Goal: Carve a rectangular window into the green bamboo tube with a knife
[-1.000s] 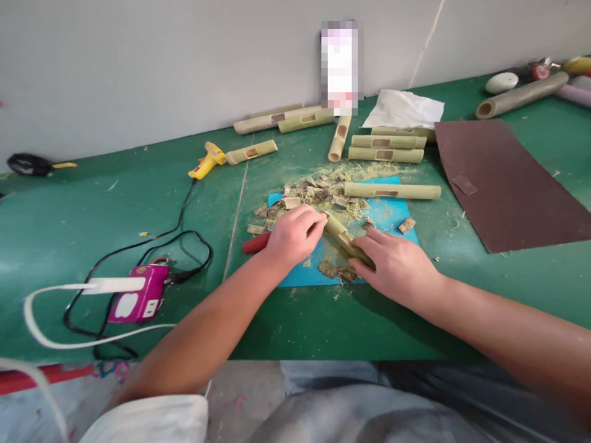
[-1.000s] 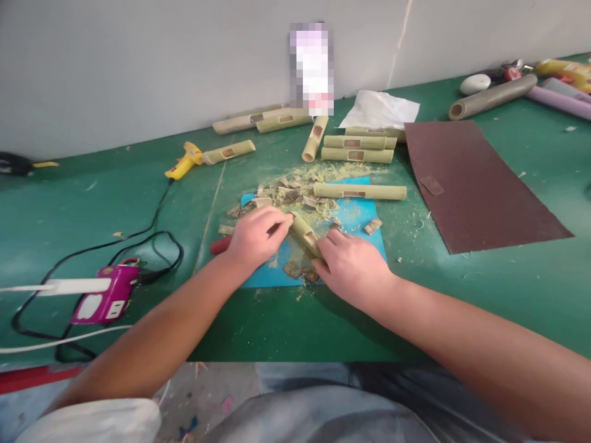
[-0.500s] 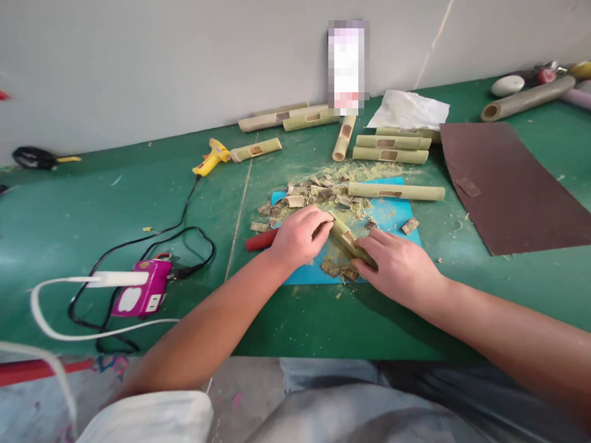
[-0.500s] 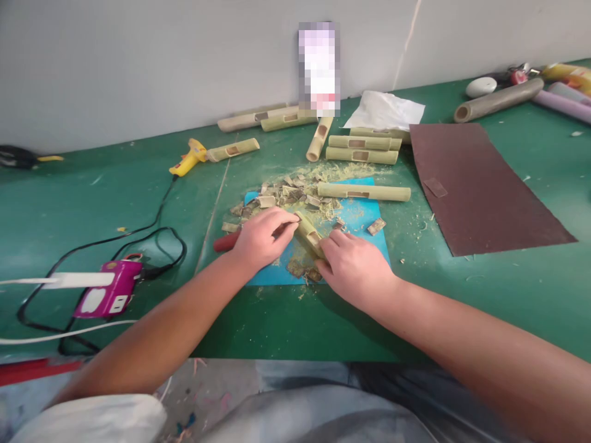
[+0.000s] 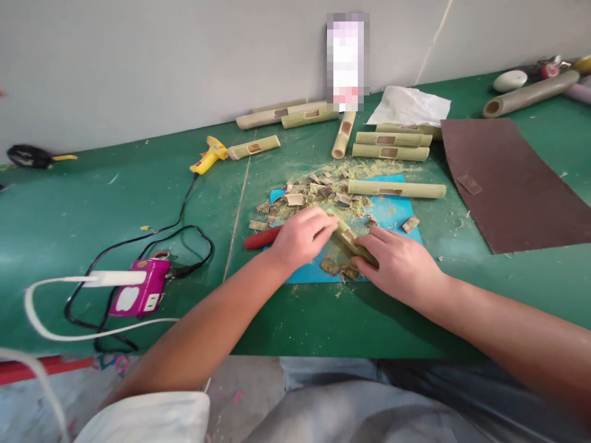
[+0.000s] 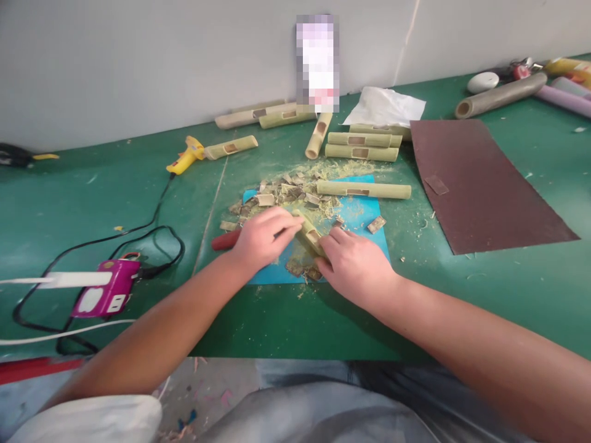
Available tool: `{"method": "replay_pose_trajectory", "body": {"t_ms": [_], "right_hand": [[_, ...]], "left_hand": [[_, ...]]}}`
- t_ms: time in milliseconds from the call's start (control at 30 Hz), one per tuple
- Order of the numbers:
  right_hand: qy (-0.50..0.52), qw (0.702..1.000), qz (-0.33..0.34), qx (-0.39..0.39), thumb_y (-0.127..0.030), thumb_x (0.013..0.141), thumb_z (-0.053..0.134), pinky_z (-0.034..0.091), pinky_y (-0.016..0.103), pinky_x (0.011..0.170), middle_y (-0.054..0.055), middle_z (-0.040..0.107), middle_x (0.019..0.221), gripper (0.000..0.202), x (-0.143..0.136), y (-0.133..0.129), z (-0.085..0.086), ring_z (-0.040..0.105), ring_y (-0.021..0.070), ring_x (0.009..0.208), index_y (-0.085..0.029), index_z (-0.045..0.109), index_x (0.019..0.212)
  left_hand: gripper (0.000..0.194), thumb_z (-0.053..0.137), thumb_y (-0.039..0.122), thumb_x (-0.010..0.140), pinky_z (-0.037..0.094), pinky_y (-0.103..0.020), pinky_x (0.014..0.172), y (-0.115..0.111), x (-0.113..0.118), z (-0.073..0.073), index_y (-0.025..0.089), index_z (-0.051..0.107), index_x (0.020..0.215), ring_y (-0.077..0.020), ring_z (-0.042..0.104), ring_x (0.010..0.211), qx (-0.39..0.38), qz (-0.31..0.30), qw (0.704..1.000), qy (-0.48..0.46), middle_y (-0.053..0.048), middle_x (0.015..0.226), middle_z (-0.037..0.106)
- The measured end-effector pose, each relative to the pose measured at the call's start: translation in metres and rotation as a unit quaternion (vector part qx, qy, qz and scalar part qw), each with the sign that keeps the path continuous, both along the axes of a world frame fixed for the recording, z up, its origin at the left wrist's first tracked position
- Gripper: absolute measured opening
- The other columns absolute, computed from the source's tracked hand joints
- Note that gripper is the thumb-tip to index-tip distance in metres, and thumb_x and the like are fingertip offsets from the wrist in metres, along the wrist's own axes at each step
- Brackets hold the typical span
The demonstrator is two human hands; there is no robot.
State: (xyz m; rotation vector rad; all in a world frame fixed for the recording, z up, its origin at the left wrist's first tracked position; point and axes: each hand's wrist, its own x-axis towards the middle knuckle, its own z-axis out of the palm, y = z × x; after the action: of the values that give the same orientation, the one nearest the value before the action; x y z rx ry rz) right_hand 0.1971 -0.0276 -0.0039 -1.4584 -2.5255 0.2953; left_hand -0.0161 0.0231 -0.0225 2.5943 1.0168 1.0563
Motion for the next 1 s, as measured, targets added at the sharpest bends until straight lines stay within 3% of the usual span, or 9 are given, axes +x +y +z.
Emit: {"method": "replay_pose_trajectory", "body": {"t_ms": [67,200,567,867,1000], "right_hand": [[0.0,1.0,-0.002,-0.005,-0.027,0.09,0.056,0.044,0.031,0.07,0.011,0.067,0.094,0.019,-0.0003,0.0002,0.0001,0.064,0.0215,0.081,-0.014,0.069,0.096],[0.001,1.0,0.001,-0.013,-0.026,0.09,0.056,0.044,0.031,0.071,0.01,0.067,0.093,0.02,-0.0005,0.0004,0.0,0.064,0.0217,0.083,-0.013,0.069,0.098],[0.02,1.0,-0.003,0.003,-0.028,0.089,0.058,0.042,0.03,0.067,0.008,0.067,0.091,0.018,0.0018,0.0008,-0.003,0.062,0.0188,0.076,-0.015,0.069,0.096],[0.016,1.0,-0.006,-0.007,-0.027,0.089,0.058,0.043,0.03,0.067,0.009,0.067,0.092,0.017,0.0022,0.0008,-0.001,0.063,0.0191,0.077,-0.016,0.068,0.096],[0.017,1.0,-0.007,-0.018,-0.027,0.09,0.057,0.043,0.03,0.068,0.008,0.067,0.092,0.018,0.0014,0.0016,-0.0008,0.063,0.0193,0.079,-0.016,0.068,0.098]], "left_hand": [[0.017,0.053,0.02,0.097,0.054,-0.026,0.072,-0.0009,0.0003,0.0009,0.014,0.069,0.096,-0.0124,0.062,0.074,0.009,0.015,1.0,0.003,-0.005,0.082,0.066],[0.017,0.053,0.02,0.098,0.055,-0.026,0.072,-0.0026,0.0006,0.001,0.013,0.068,0.099,-0.013,0.063,0.076,0.011,-0.013,1.0,0.017,-0.006,0.083,0.067],[0.014,0.054,0.019,0.097,0.057,-0.028,0.08,-0.0003,-0.0035,0.0019,0.016,0.067,0.101,-0.0145,0.068,0.084,0.028,0.071,0.997,-0.005,-0.006,0.092,0.072],[0.011,0.062,0.025,0.092,0.053,-0.023,0.065,0.0006,-0.005,-0.0012,0.015,0.067,0.095,-0.0095,0.06,0.064,0.013,0.057,0.998,0.002,-0.003,0.081,0.068],[0.009,0.06,0.02,0.094,0.055,-0.025,0.073,0.0021,-0.0047,-0.0017,0.016,0.068,0.094,-0.0125,0.066,0.076,0.017,0.057,0.998,-0.007,-0.005,0.085,0.07]]}}
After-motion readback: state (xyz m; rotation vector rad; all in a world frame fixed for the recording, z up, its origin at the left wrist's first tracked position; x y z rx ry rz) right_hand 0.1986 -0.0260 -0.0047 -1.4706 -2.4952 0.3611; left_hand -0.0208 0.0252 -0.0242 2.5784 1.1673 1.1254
